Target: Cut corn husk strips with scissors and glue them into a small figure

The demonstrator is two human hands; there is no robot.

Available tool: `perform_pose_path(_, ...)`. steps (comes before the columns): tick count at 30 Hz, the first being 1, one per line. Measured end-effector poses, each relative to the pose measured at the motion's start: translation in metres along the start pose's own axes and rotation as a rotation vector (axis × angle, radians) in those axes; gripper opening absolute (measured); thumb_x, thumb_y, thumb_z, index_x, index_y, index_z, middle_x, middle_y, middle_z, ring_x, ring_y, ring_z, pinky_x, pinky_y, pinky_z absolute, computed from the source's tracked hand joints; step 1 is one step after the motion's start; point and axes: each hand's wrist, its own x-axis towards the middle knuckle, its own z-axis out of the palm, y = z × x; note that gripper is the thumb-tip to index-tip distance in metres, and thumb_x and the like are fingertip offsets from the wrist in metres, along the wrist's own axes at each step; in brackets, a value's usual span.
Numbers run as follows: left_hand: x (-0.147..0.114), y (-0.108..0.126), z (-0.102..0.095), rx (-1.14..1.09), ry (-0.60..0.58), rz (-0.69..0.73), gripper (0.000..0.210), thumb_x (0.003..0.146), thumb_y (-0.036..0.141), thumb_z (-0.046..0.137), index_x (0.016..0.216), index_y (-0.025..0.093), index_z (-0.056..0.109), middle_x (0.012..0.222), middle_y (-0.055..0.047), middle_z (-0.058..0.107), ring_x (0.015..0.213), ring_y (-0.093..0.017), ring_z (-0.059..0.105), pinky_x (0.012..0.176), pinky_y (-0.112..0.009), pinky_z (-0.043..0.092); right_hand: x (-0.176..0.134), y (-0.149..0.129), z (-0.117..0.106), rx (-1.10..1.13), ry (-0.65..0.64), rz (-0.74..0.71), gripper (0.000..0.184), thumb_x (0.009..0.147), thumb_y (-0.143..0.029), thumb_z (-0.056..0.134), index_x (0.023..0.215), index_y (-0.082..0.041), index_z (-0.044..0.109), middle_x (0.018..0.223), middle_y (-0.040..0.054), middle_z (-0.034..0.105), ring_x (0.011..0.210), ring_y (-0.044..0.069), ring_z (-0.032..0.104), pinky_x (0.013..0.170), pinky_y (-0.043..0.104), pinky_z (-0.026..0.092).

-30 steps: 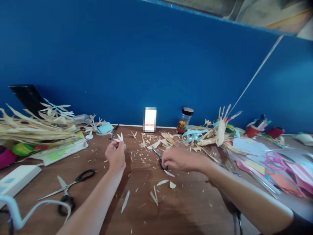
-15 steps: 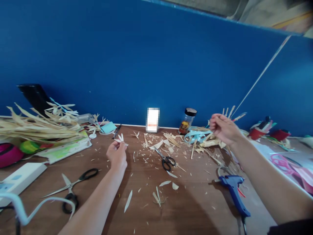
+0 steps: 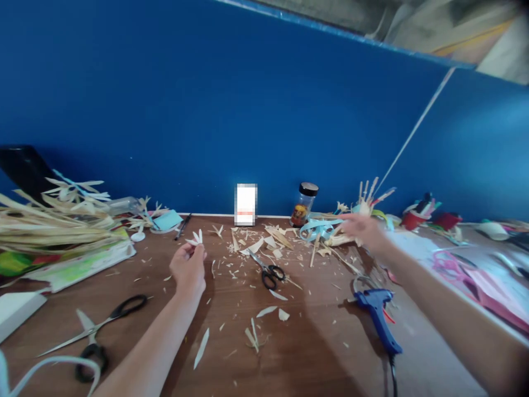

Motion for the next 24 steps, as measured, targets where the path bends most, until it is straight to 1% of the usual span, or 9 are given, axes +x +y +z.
perform_pose_path(2, -0.005, 0.001, 0.002, 0.021, -0.040, -0.004, 0.019, 0.049, 0.021, 0.066, 0.065, 0.014, 0.059, 0.062, 0.003, 0.056, 0.051, -0.008, 0.049, 0.053, -0.023, 0.045, -0.024, -0.029, 0.030, -0.061, -0.243, -0.193, 0.067, 0.053, -0.034, 0.077, 0.116, -0.030, 0.054, 0.121, 0.0057, 0.055, 0.114, 0.028, 0.046, 0.089, 0.040, 0.042)
perform_pose_path(3, -0.008, 0.003, 0.003, 0.021, -0.042, -0.008, 0.019, 0.048, 0.020, 0.066, 0.065, 0.014, 0.059, 0.061, 0.003, 0.056, 0.051, -0.007, 0.049, 0.053, -0.024, 0.045, -0.037, -0.041, 0.040, -0.124, -0.362, -0.306, 0.074, 0.056, -0.033, 0.076, 0.123, -0.031, 0.046, 0.131, 0.0047, 0.046, 0.122, 0.028, 0.037, 0.097, 0.042, 0.035)
perform_pose_path(4, -0.010, 0.004, 0.003, 0.012, -0.042, -0.017, 0.019, 0.048, 0.019, 0.067, 0.065, 0.014, 0.059, 0.061, 0.003, 0.056, 0.050, -0.008, 0.049, 0.053, -0.024, 0.045, -0.050, -0.049, 0.046, -0.170, -0.383, -0.342, 0.070, 0.062, -0.031, 0.072, 0.126, -0.032, 0.042, 0.134, 0.0040, 0.042, 0.124, 0.026, 0.034, 0.100, 0.041, 0.031)
perform_pose_path(6, -0.012, 0.006, 0.005, -0.005, -0.045, -0.027, 0.019, 0.047, 0.017, 0.067, 0.064, 0.014, 0.059, 0.059, 0.004, 0.055, 0.050, -0.008, 0.049, 0.053, -0.024, 0.045, -0.076, -0.051, 0.052, -0.192, -0.271, -0.249, 0.048, 0.076, -0.028, 0.058, 0.123, -0.029, 0.044, 0.127, 0.0052, 0.048, 0.117, 0.022, 0.043, 0.097, 0.037, 0.035)
perform_pose_path(9, -0.014, 0.007, 0.007, -0.013, -0.057, -0.056, 0.017, 0.048, 0.014, 0.067, 0.063, 0.014, 0.060, 0.057, 0.003, 0.055, 0.048, -0.007, 0.048, 0.051, -0.022, 0.043, -0.114, -0.025, 0.053, -0.239, -0.068, 0.012, 0.025, 0.081, -0.033, 0.049, 0.105, -0.025, 0.050, 0.105, 0.0058, 0.059, 0.094, 0.021, 0.058, 0.076, 0.031, 0.046)
perform_pose_path(11, -0.015, 0.006, 0.008, 0.002, -0.065, -0.071, 0.016, 0.049, 0.012, 0.067, 0.063, 0.014, 0.060, 0.057, 0.003, 0.055, 0.047, -0.007, 0.048, 0.048, -0.021, 0.041, -0.135, 0.001, 0.055, -0.370, 0.030, 0.164, 0.019, 0.082, -0.036, 0.046, 0.096, -0.023, 0.049, 0.093, 0.0047, 0.061, 0.083, 0.021, 0.060, 0.069, 0.031, 0.045)
perform_pose_path(13, -0.015, 0.005, 0.008, 0.015, -0.076, -0.074, 0.015, 0.050, 0.012, 0.067, 0.063, 0.015, 0.060, 0.057, 0.002, 0.055, 0.047, -0.007, 0.048, 0.046, -0.021, 0.040, -0.151, 0.022, 0.058, -0.539, 0.115, 0.305, 0.025, 0.081, -0.045, 0.044, 0.092, -0.023, 0.047, 0.089, 0.0052, 0.060, 0.081, 0.024, 0.060, 0.062, 0.032, 0.044)
perform_pose_path(18, -0.015, 0.002, 0.008, 0.020, -0.110, -0.077, 0.018, 0.048, 0.013, 0.069, 0.064, 0.015, 0.061, 0.059, 0.001, 0.057, 0.049, -0.009, 0.051, 0.045, -0.020, 0.041, -0.165, 0.041, 0.068, -0.710, 0.083, 0.488, 0.030, 0.082, -0.052, 0.037, 0.083, -0.023, 0.043, 0.084, 0.0059, 0.060, 0.070, 0.027, 0.062, 0.048, 0.029, 0.036)
perform_pose_path(24, -0.014, 0.000, 0.007, 0.015, -0.139, -0.116, 0.022, 0.045, 0.014, 0.070, 0.065, 0.013, 0.061, 0.059, 0.002, 0.057, 0.049, -0.008, 0.052, 0.046, -0.020, 0.042, -0.172, 0.047, 0.067, -0.648, 0.109, 0.467, 0.016, 0.084, -0.038, 0.038, 0.089, -0.023, 0.042, 0.085, 0.0049, 0.062, 0.069, 0.024, 0.063, 0.051, 0.028, 0.037)
